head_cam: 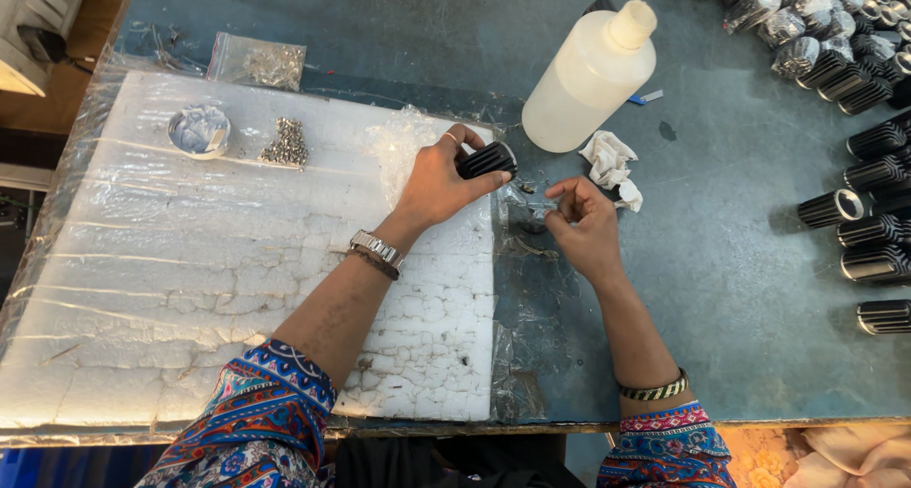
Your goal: The person moves a crate of light fixtures, then picks up a black cylindrical heat sink component and applies a liquid to it from a bottle. They proceed to assemble internal light components by hand, inserting small parts and securing them into the heat sink while seated at a workbench.
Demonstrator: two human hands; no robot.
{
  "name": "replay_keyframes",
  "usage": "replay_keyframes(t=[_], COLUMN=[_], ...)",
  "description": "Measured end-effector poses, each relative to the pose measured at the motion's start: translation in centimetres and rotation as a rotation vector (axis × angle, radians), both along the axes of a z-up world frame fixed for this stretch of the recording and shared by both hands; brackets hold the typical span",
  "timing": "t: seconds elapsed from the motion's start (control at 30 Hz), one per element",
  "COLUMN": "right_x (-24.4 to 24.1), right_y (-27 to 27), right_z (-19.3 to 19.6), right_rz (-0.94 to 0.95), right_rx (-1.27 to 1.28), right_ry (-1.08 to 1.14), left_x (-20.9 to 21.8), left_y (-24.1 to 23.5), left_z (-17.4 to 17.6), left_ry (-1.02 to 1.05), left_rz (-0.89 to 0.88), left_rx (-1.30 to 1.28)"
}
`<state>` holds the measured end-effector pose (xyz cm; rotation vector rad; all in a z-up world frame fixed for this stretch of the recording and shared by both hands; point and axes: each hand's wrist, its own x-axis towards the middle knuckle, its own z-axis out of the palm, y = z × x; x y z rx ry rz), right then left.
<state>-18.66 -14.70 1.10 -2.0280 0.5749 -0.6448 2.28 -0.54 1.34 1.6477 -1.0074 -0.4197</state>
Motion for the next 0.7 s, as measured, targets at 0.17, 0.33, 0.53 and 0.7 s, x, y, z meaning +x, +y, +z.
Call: replay_keyframes(t=[0.17, 0.33, 0.53, 0.7], right_x=[0.7, 1.1, 1.2, 1.3], right_y=[1.4, 1.9, 1.9, 2.1], right_z=[1.5, 1.4, 1.4, 1.5], right_rz=[0.080, 0.135, 0.147, 0.152], right_rx=[-0.045, -0.098, -0.105, -0.095], right_ry=[-0.039, 0.029, 0.022, 0.029], left_x=[0.0, 0.1, 0.1, 0.0], left_y=[0.1, 0.0, -0.2, -0.2], left_z=[0.1, -0.2, -0.4, -0.8], left_ry=[-0.007, -0.031, -0.062, -0.108], left_rz=[-0.003, -0.008, -0.021, -0.048], left_rx=[-0.015, 0.002, 0.022, 0.015])
